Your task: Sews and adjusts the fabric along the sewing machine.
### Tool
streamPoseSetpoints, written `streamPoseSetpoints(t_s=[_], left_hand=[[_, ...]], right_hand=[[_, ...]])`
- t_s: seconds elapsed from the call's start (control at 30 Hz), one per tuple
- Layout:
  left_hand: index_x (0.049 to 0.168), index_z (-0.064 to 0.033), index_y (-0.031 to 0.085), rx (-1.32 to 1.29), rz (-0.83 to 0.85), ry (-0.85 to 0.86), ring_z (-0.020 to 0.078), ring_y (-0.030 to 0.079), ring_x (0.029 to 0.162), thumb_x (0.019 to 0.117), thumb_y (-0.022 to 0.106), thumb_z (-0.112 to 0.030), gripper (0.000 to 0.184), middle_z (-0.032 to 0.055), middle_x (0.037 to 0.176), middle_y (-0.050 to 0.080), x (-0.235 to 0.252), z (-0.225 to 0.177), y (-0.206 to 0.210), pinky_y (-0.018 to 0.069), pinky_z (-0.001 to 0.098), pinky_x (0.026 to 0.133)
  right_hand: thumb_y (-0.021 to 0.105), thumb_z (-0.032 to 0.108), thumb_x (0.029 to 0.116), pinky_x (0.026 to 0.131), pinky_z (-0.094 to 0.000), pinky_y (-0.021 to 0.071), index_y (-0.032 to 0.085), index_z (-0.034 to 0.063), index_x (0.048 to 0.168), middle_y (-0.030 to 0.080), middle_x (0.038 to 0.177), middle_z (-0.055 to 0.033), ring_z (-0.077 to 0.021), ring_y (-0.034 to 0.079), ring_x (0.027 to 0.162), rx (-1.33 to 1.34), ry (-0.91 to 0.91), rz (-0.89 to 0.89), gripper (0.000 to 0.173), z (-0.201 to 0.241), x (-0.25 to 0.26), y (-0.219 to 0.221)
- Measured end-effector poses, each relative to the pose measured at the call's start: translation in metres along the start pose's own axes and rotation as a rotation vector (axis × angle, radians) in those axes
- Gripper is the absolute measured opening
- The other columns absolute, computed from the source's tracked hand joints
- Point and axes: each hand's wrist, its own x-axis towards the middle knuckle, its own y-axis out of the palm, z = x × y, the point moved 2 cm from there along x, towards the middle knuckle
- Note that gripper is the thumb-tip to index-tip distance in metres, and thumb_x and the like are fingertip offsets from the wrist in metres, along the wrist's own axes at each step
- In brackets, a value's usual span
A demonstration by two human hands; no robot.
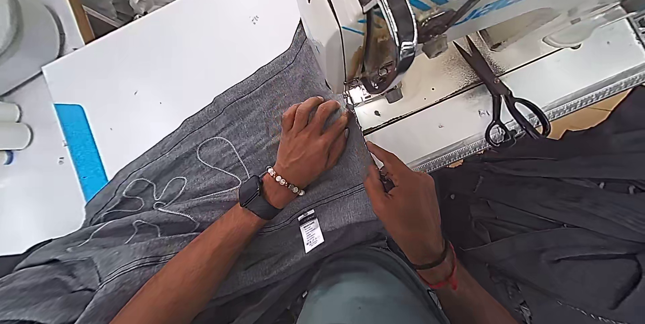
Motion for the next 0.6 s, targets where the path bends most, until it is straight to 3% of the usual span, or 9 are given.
streamPoseSetpoints(t_s=[0.13, 0.27, 0.37, 0.47, 0.53, 0.6], left_hand=[[0.129, -0.0236, 0.072, -0.018, -0.022, 0.042, 0.0308, 0.048, 0.134, 0.1034, 0.051, -0.038, 0.036, 0.0064, 0.137, 0.061, 0.003, 0.006, 0.000, 0.0316, 0.0508, 0.110], [0.111, -0.0201, 0.079, -0.070, -0.087, 0.135, 0.0310, 0.052, 0.125, 0.1018, 0.057, -0.037, 0.029, 0.0071, 0.127, 0.066, 0.013, 0.015, -0.002, 0.0338, 0.0499, 0.107], [0.101, -0.0176, 0.081, -0.087, -0.125, 0.239, 0.0315, 0.055, 0.121, 0.1005, 0.060, -0.035, 0.027, 0.0074, 0.120, 0.069, 0.019, 0.022, -0.006, 0.0355, 0.0500, 0.105], [0.110, -0.0145, 0.078, -0.096, -0.056, 0.210, 0.0316, 0.058, 0.124, 0.1019, 0.056, -0.030, 0.028, 0.0090, 0.122, 0.069, 0.017, 0.017, -0.008, 0.0418, 0.0485, 0.107], [0.118, -0.0128, 0.076, -0.213, -0.019, 0.100, 0.0286, 0.056, 0.130, 0.1012, 0.057, -0.025, 0.028, 0.0092, 0.126, 0.068, 0.010, 0.012, -0.006, 0.0446, 0.0454, 0.111], [0.128, -0.0166, 0.071, -0.304, 0.029, -0.003, 0.0241, 0.048, 0.141, 0.1028, 0.054, -0.029, 0.033, 0.0054, 0.141, 0.061, 0.005, 0.013, -0.002, 0.0385, 0.0446, 0.119]], right_hand=[[0.056, 0.018, 0.0923, 0.041, -0.0276, 0.0357, 0.076, 0.0106, 0.123, 0.056, 0.055, 0.0044, -0.0070, 0.044, 0.044, -0.073, -0.053, 0.008, 0.038, 0.008, 0.003, -0.011], [0.056, 0.018, 0.0925, 0.042, -0.0320, 0.0371, 0.077, 0.0108, 0.118, 0.054, 0.054, 0.0025, -0.0127, 0.048, 0.044, -0.161, -0.139, 0.072, 0.034, 0.021, 0.024, -0.027], [0.056, 0.021, 0.0945, 0.043, -0.0382, 0.0407, 0.076, 0.0164, 0.114, 0.055, 0.056, 0.0005, -0.0190, 0.055, 0.048, -0.232, -0.143, 0.198, 0.029, 0.038, 0.052, -0.031], [0.055, 0.024, 0.0972, 0.050, -0.0484, 0.0492, 0.065, 0.0161, 0.139, 0.065, 0.069, -0.0088, -0.0299, 0.064, 0.061, -0.298, -0.098, 0.317, 0.044, 0.026, 0.085, -0.008], [0.056, 0.030, 0.0984, 0.049, -0.0494, 0.0485, 0.061, 0.0168, 0.143, 0.065, 0.070, -0.0108, -0.0326, 0.065, 0.061, -0.344, -0.104, 0.295, 0.047, 0.005, 0.091, 0.010], [0.056, 0.039, 0.0986, 0.048, -0.0468, 0.0465, 0.058, 0.0206, 0.146, 0.061, 0.064, -0.0081, -0.0304, 0.061, 0.056, -0.368, -0.109, 0.263, 0.051, -0.005, 0.086, 0.013]])
